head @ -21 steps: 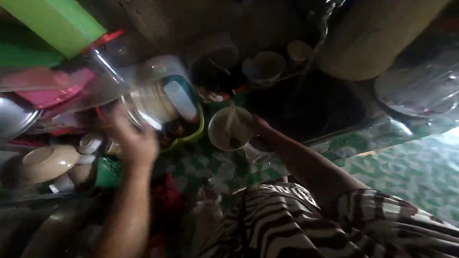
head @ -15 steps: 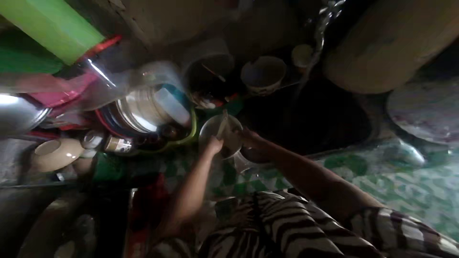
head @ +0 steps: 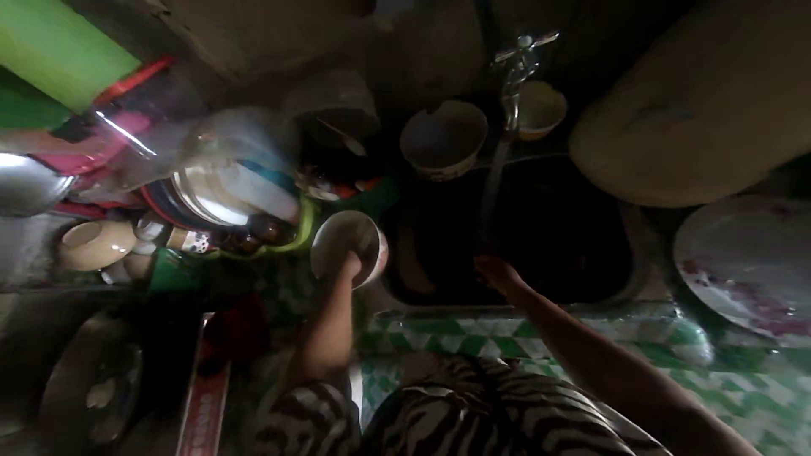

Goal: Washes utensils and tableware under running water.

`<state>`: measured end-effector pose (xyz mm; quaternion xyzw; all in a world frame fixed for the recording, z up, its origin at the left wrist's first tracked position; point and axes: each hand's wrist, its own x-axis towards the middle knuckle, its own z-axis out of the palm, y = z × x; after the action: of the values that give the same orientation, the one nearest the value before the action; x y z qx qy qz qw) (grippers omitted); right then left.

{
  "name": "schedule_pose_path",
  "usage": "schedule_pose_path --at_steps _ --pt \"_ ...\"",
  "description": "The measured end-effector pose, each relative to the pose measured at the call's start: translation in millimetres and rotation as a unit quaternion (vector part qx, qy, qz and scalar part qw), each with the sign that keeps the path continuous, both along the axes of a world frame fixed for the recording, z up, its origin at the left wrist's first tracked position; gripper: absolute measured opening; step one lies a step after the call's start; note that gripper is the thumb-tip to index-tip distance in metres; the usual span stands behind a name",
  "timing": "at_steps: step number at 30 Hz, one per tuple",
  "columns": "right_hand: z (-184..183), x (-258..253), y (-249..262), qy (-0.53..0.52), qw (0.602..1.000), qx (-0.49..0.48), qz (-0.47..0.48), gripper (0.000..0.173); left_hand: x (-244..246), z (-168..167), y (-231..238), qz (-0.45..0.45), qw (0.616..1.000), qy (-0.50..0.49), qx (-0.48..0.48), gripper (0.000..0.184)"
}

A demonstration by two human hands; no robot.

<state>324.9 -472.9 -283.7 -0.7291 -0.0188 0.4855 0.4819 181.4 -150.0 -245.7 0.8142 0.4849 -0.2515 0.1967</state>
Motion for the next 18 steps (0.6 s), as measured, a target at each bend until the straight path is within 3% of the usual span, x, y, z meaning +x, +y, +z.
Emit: schedule_pose_path --at_steps 6,9,13,16,18 --pt "-10 14 0 0.005 1.0 0.001 -0.013 0.04 6 21 -8 -0.033 0.998 0.046 -0.007 0.043" --pt "-9 24 -5 0.008 0.998 0.0 -0.064 0.039 3 45 4 0.003 0.999 -0.033 0.019 0.048" --pt "-10 42 -13 -0.002 0.989 0.024 -0.147 0.037 10 123 5 0.085 0.978 -0.188 0.028 0.042" --pt "-20 53 -18 -0.02 0.979 0.033 -0.201 0.041 52 166 -45 0.119 0.932 -0.333 -0.075 0.033" --pt "-24 59 -18 -0.017 0.979 0.019 -0.204 0.042 90 160 -85 0.14 0.901 -0.367 -0.183 0.024"
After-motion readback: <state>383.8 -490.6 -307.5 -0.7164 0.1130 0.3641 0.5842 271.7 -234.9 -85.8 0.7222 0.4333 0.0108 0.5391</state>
